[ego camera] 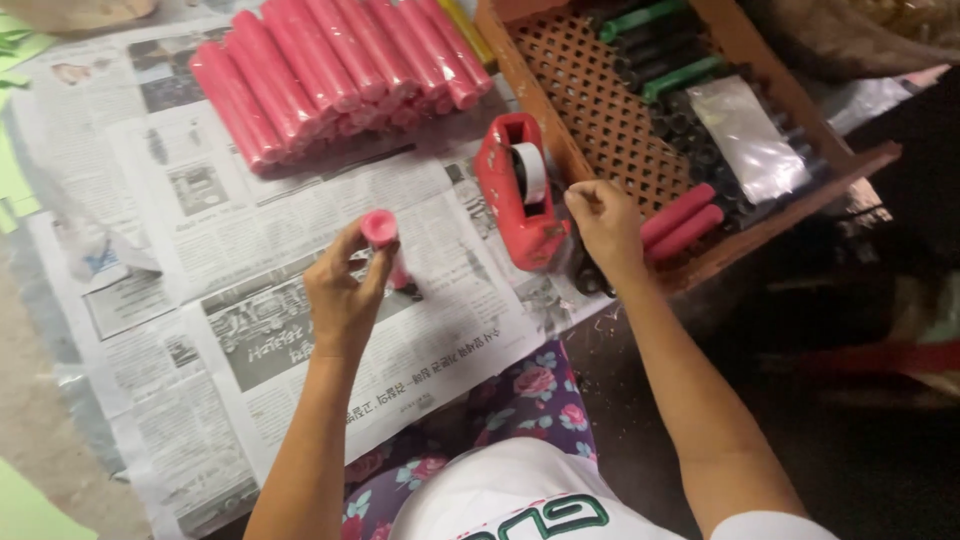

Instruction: Wrapping individual pink candles in protective paper and securing them with adhesive tape.

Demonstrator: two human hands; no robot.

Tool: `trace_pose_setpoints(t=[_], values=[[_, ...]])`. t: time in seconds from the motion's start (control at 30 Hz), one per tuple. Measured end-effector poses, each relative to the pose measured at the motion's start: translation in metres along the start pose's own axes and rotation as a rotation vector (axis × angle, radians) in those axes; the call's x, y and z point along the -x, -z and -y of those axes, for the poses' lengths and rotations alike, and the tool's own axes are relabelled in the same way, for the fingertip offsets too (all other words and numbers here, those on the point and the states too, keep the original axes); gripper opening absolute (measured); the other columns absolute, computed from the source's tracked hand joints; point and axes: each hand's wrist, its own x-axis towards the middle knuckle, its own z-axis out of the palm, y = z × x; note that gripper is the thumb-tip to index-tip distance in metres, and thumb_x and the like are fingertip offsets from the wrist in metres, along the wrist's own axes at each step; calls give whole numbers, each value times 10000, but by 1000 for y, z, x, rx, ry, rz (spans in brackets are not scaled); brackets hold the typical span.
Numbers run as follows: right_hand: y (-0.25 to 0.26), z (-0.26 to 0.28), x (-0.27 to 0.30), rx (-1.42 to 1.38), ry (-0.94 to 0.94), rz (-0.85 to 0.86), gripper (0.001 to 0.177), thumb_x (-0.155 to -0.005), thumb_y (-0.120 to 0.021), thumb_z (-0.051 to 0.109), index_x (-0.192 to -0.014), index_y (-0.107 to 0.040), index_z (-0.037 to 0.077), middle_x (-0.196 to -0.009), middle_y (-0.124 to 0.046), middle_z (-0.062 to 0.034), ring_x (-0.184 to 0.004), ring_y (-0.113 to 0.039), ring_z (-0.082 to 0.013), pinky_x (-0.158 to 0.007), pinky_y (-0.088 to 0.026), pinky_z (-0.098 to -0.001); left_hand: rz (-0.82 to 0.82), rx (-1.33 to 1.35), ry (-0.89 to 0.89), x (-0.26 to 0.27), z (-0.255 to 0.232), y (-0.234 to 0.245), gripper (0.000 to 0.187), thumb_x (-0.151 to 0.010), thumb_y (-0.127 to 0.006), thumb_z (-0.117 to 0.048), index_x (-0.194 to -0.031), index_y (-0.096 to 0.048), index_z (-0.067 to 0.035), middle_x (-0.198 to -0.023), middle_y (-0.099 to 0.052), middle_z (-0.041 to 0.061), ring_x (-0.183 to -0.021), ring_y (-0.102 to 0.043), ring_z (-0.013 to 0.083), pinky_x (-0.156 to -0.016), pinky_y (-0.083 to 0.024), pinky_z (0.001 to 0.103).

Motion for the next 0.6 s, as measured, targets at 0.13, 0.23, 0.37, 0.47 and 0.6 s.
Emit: trace_pose_setpoints(t=[0.13, 0.23, 0.37, 0.47, 0.6], values=[[4, -15, -9, -194, -497, 292, 267, -934, -769, 375, -1046, -798, 135, -984, -744, -89, -921, -704, -210, -766, -596, -336, 4, -32, -20, 0, -9, -1, 353, -927, -833, -220, -1221, -719, -61, -998, -774, 153, -919, -754, 299, -723, -613, 345], [-5, -8, -9, -336, -567, 399, 227, -884, -764, 264, -985, -786, 61, -918, -717, -103, -838, -666, -186, -705, -579, -330, 0, -44, -27, 1, -13, 0, 345, -936, -832, -221, -1213, -717, -51, -996, -776, 161, -917, -757, 303, -724, -617, 345], [7, 17, -1, -382, -318, 225, 110, -834, -798, 165, -871, -778, 64, -1058, -723, -94, -1004, -664, -188, -881, -521, -336, 1, -51, -28, 0, -16, 3, 345, -941, -828, -214, -1212, -707, -38, -1003, -774, 165, -926, -757, 303, -725, -615, 348], [30, 40, 28, -444, -365, 178, 57, -876, -770, 127, -874, -766, 70, -950, -704, -42, -920, -633, -127, -840, -529, -290, 7, -38, -10, 0, -12, 2, 346, -942, -829, -203, -1209, -700, -25, -1009, -769, 178, -930, -753, 317, -734, -617, 363], [6, -18, 71, -575, -714, 161, 140, -902, -777, 172, -980, -758, 57, -883, -695, -50, -795, -644, -104, -771, -612, -291, 41, -37, -4, -4, -4, 1, 346, -956, -829, -206, -1202, -689, -7, -1025, -759, 168, -939, -746, 303, -749, -625, 371]])
